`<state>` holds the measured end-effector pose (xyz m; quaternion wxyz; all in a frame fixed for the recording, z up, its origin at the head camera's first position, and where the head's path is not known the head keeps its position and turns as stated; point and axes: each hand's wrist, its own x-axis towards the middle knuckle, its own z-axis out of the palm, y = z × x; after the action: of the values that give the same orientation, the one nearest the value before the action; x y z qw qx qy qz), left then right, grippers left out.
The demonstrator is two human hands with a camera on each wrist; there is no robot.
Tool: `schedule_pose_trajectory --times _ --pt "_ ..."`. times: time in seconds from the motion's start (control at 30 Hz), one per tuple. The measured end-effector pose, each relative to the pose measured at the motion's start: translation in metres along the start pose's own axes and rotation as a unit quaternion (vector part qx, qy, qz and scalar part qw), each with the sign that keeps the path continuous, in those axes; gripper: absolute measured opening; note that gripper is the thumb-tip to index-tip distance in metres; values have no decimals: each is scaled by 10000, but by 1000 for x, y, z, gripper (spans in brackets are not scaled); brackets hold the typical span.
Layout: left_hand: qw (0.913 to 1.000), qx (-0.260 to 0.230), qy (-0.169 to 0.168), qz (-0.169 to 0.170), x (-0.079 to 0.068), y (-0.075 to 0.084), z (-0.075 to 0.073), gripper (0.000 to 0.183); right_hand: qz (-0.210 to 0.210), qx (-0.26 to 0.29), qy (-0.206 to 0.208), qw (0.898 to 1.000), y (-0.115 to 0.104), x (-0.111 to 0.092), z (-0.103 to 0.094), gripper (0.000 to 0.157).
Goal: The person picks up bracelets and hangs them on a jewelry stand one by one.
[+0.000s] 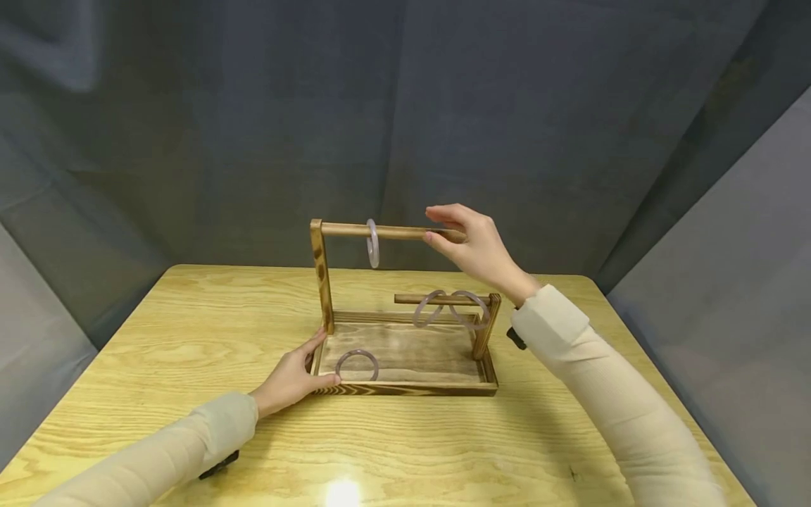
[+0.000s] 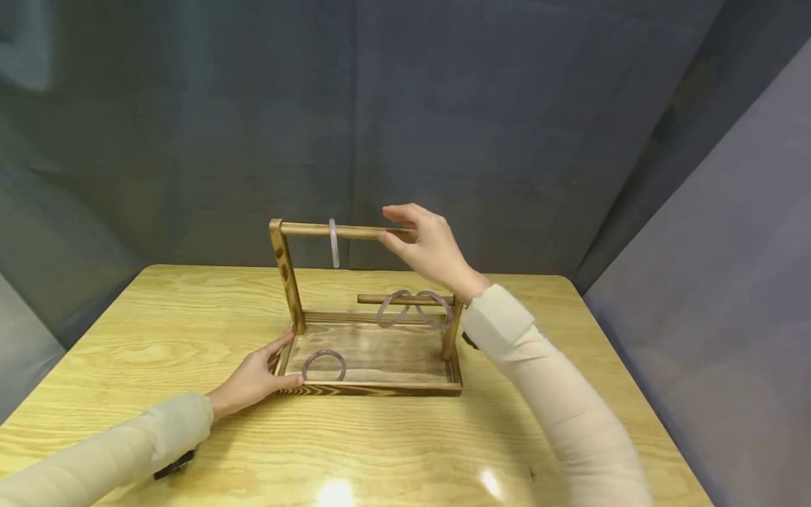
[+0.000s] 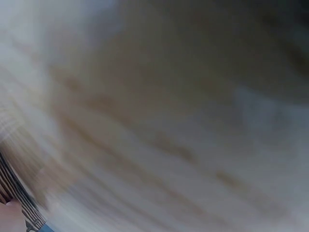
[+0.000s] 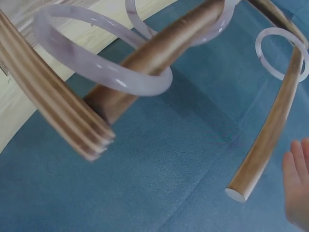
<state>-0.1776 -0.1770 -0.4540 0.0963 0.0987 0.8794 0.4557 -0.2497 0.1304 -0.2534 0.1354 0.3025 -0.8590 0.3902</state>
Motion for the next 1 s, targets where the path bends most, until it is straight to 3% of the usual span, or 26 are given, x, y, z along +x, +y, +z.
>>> schedule_pose_trajectory --times 0.57,1.0 --pt "10000 9 -11 -39 -1 -1 -4 93 -309 -206 -930 9950 -13 -35 16 39" --pt "10000 52 51 -28 0 -3 -4 92 -882 -804 -1546 9807 -9 -45 40 36"
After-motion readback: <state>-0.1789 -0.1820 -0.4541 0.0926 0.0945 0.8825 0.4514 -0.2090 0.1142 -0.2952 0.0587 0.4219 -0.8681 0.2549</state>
